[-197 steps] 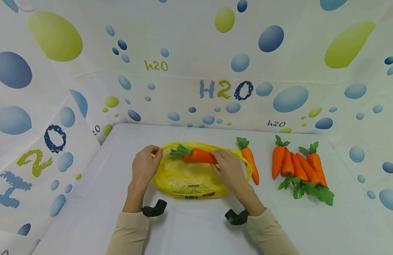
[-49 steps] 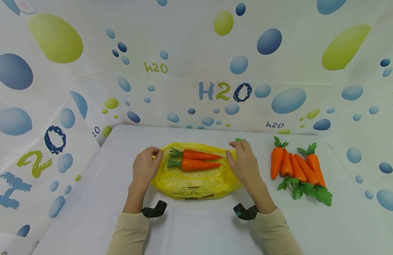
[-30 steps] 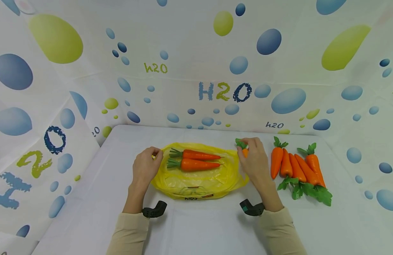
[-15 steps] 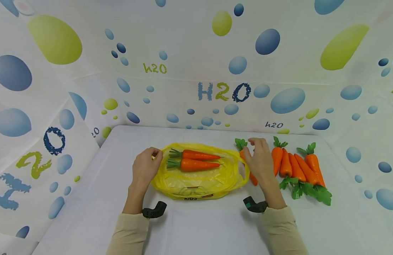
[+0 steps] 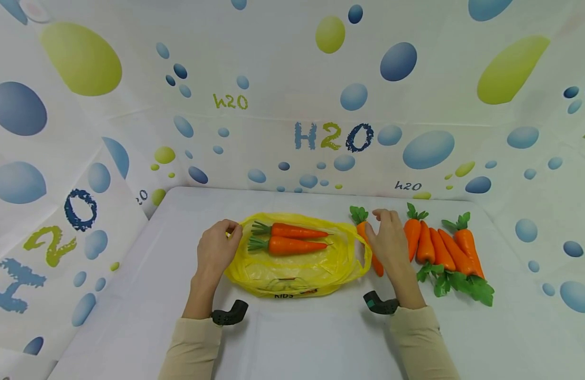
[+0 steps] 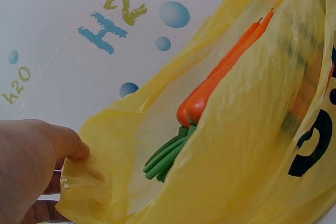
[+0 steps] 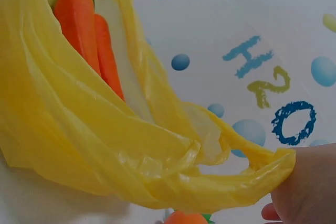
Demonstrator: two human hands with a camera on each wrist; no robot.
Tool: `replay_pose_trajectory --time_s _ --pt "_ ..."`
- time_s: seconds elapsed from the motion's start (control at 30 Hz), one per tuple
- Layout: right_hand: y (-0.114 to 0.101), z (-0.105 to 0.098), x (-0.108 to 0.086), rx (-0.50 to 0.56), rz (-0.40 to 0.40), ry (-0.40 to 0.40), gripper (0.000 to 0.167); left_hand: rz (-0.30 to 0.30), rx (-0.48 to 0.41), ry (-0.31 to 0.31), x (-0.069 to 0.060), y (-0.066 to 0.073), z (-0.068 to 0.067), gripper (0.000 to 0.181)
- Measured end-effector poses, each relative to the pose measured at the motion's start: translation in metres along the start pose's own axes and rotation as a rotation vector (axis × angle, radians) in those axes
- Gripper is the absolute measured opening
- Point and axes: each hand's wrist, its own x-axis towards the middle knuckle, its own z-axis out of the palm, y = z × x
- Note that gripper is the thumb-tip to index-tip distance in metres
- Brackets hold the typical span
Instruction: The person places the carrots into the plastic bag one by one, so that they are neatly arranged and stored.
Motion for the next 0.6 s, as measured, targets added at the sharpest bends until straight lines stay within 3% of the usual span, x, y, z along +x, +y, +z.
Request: replay_pose_trajectory --time_s 0.33,0.6 --pt "0.0031 0.0024 0.0012 -0.012 0.057 -0.085 0.046 -0.009 -0.001 -0.006 0.0002 -0.0004 0.0003 0.033" --pt "0.0070 0.0080 0.0013 -0.030 0.061 -0.108 0.048 0.001 -0.004 0.003 0.0001 -0.0001 0.0009 0.032"
